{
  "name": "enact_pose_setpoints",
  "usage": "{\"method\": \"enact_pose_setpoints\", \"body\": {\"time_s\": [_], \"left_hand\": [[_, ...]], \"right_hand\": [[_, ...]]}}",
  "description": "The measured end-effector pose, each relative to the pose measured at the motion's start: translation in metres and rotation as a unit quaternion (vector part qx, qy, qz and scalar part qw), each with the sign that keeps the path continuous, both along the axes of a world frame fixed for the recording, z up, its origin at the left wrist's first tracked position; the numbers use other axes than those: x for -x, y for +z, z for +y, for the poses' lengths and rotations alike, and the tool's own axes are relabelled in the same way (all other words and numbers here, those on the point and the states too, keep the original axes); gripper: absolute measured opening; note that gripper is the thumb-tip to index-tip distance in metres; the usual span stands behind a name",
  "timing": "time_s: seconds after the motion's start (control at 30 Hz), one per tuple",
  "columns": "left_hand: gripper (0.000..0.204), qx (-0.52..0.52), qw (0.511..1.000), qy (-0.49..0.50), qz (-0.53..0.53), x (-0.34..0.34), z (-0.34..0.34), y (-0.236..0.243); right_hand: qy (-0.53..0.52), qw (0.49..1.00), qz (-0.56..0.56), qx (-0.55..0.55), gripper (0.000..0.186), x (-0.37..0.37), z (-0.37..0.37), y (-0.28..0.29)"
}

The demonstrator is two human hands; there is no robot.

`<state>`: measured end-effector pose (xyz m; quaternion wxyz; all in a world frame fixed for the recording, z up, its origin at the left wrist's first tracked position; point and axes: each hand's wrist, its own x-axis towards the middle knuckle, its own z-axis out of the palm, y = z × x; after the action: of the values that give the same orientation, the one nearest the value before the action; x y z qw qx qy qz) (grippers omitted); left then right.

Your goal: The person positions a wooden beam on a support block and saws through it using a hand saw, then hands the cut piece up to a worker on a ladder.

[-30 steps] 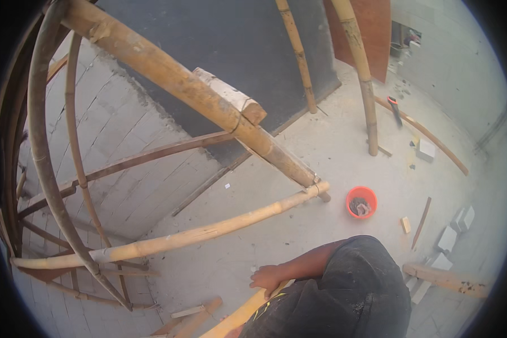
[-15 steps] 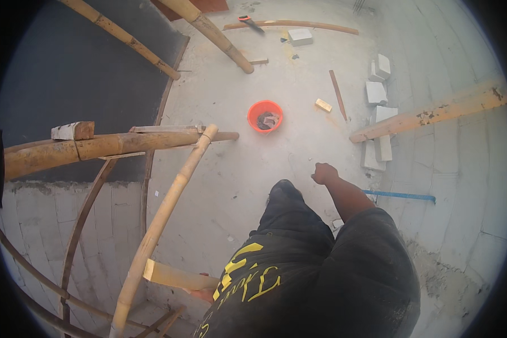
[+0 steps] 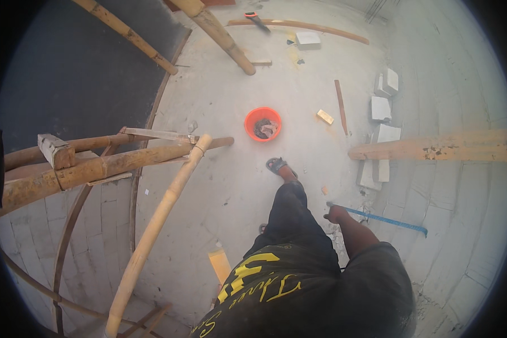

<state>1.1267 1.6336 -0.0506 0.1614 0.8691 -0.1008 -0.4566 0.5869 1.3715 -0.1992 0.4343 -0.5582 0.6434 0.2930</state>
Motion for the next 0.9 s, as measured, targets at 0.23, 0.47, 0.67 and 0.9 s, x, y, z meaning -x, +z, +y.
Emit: {"method": "enact_pose_setpoints", "body": {"time_s": [0.23, 0.47, 0.67, 0.9], "left_hand": [[0.070, -0.096, 0.992, 0.077, 0.030, 0.052, -0.087, -0.026], [0.070, -0.091, 0.984, 0.148, 0.029, 0.057, -0.211, -0.103], [0.070, -0.113, 0.972, 0.205, 0.027, 0.060, -0.230, -0.110], [0.070, -0.156, 0.958, 0.236, 0.043, 0.077, -0.231, -0.095]], "right_hand": [[0.026, 0.995, -0.066, 0.069, 0.041, -0.078, -0.266, -0.079], [0.118, 0.990, -0.007, -0.074, 0.049, -0.156, -0.416, -0.211], [0.320, 0.943, 0.014, 0.093, 0.067, -0.198, -0.425, -0.299], [0.306, 0.946, -0.022, 0.108, 0.026, -0.192, -0.437, -0.342]]}}
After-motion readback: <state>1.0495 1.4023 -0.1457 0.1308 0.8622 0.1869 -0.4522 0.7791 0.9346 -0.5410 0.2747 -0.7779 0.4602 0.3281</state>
